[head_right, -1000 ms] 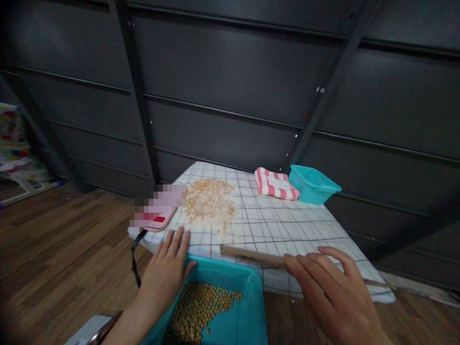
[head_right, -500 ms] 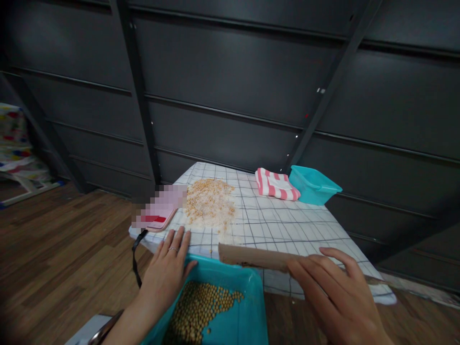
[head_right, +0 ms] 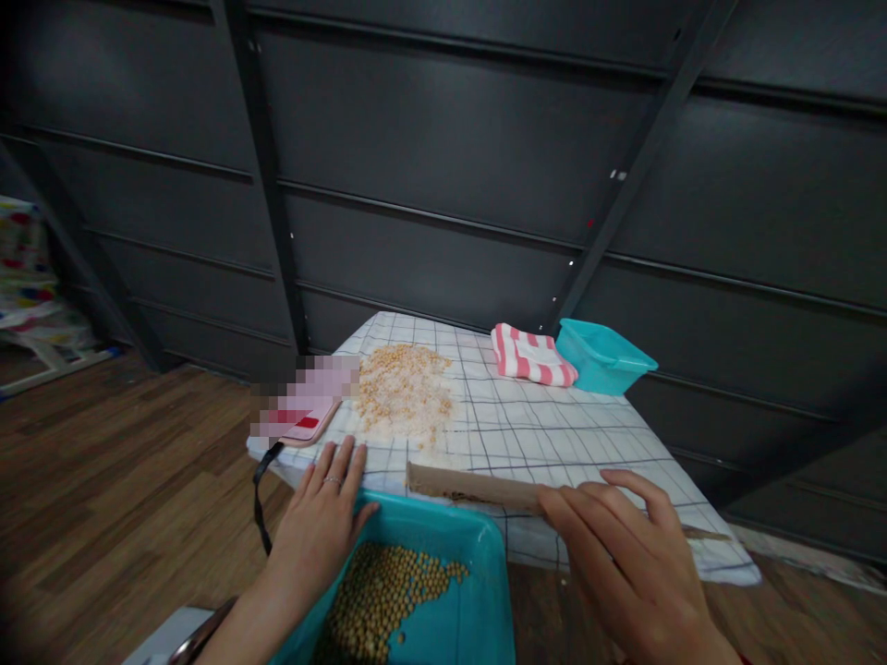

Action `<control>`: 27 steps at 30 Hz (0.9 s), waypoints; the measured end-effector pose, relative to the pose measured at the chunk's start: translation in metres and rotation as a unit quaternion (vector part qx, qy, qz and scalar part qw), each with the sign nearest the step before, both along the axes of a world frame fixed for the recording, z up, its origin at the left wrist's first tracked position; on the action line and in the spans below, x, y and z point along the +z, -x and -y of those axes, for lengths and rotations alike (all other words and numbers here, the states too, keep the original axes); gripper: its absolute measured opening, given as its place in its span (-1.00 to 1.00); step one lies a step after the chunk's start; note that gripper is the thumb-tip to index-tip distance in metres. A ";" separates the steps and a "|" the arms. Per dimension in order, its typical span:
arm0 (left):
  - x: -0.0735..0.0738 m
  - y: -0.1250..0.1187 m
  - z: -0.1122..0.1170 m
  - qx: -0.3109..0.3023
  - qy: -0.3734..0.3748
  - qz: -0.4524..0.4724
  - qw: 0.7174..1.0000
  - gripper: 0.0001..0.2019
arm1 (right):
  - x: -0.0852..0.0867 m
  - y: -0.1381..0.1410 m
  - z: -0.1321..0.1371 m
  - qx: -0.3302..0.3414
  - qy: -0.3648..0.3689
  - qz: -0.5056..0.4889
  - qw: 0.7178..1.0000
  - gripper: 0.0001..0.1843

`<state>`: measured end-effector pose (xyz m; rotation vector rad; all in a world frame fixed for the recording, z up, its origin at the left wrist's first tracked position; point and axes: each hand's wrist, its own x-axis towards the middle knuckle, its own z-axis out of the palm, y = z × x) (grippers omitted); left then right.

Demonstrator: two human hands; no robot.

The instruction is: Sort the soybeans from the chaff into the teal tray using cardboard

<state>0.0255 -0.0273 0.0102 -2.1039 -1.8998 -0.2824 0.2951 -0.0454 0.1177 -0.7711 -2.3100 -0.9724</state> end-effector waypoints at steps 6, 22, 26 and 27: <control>-0.003 0.002 -0.002 -0.001 0.013 0.009 1.000 -0.49 | -0.007 0.011 0.001 0.036 0.044 -0.010 0.998 -0.71; 0.004 -0.003 -0.004 0.005 0.019 -0.029 0.999 -0.47 | 0.006 0.009 -0.044 -0.060 -0.079 0.024 0.995 -0.77; 0.001 -0.005 -0.006 0.002 -0.008 -0.035 0.999 -0.48 | 0.006 0.011 -0.049 -0.054 -0.076 0.035 0.995 -0.74; 0.001 -0.006 -0.006 0.001 -0.013 -0.036 0.999 -0.48 | 0.006 0.011 -0.049 -0.052 -0.069 0.032 0.996 -0.74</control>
